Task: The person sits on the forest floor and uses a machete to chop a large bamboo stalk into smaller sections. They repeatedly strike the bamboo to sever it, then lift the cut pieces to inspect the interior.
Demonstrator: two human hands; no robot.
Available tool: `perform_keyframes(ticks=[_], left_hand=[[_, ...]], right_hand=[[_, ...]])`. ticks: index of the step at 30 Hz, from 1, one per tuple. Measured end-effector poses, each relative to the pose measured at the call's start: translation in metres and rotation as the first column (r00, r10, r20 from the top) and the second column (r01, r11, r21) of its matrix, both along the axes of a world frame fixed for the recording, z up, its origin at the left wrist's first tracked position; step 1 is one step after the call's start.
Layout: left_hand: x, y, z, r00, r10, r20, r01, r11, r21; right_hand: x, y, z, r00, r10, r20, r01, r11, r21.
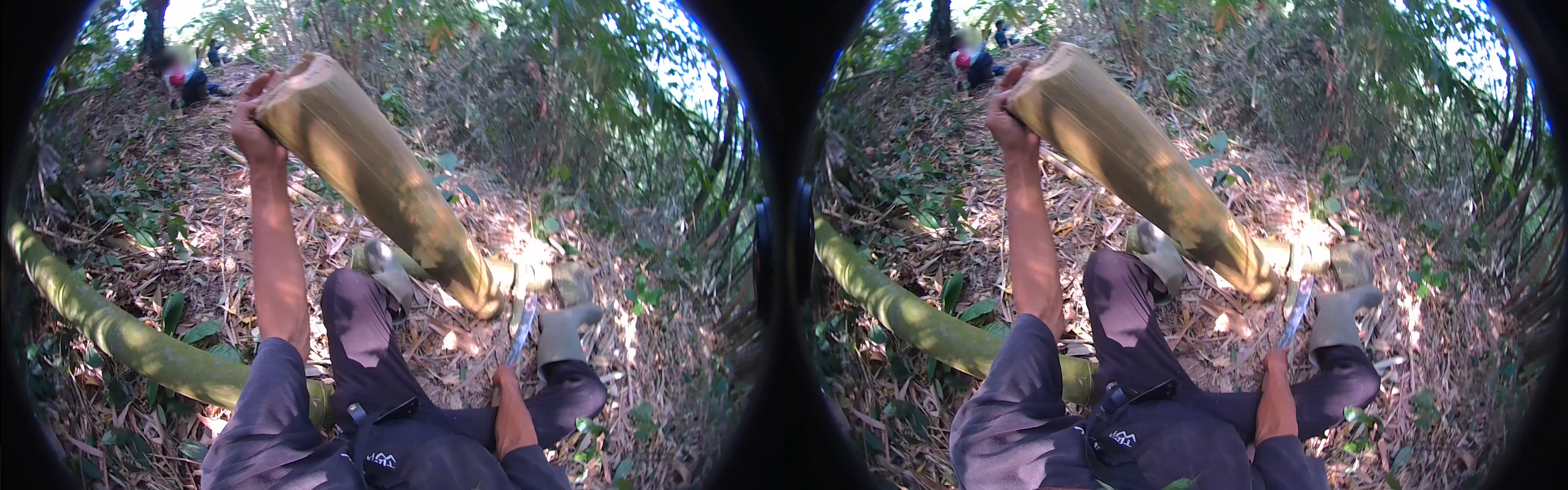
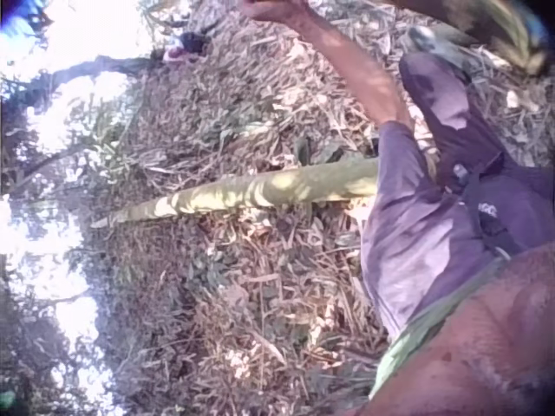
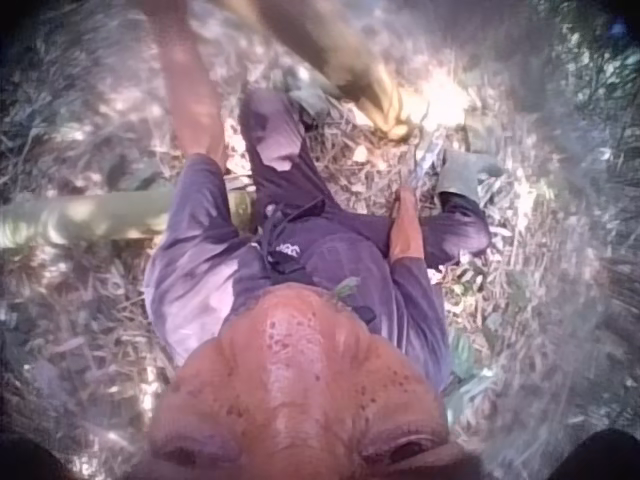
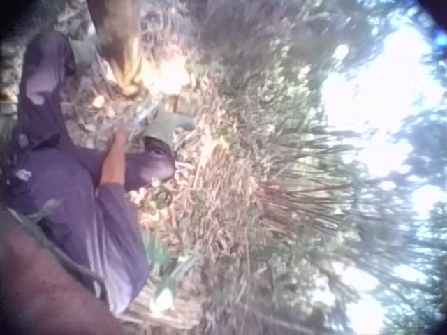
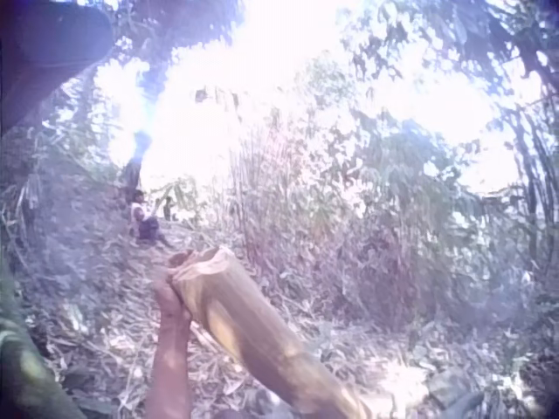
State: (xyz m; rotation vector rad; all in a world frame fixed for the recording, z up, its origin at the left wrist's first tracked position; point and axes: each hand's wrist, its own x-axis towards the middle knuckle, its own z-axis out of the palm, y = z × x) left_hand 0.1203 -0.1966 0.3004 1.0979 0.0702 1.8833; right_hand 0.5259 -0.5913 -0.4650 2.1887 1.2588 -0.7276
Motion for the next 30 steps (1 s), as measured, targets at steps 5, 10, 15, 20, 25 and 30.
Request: perform_keyframes(ticks=[5,10,15,20,25,30], left_hand=[[0.028,-0.022,-0.014,0.984,0.110,-0.141,-0.108,0.994,0.027],[0.070,-0.035,-0.038,0.982,0.119,-0.146,-0.115,0.993,0.035],[0.134,-0.084,-0.027,0.999,0.014,-0.051,-0.015,1.000,-0.013],[0.176,-0.144,-0.002,0.945,0.097,-0.311,-0.078,0.994,0.073],[0.264,-0.213,0.023,0.872,0.367,-0.324,-0.294,0.922,0.252],[0.321,-0.258,0.046,0.862,0.354,-0.362,-0.205,0.898,0.390]], right_hand=[[-0.002,0.035,-0.046,0.999,-0.039,-0.027,0.041,0.995,0.086],[0.056,0.024,-0.066,0.935,-0.305,-0.183,0.290,0.951,-0.104],[0.120,-0.028,-0.022,0.957,-0.286,0.054,0.289,0.956,-0.050],[0.023,0.011,0.152,0.742,-0.577,-0.341,0.662,0.709,0.242],[0.095,-0.005,0.255,0.791,-0.240,-0.563,0.610,0.379,0.696],[0.111,0.018,0.408,0.657,0.023,-0.754,0.754,-0.043,0.656]])
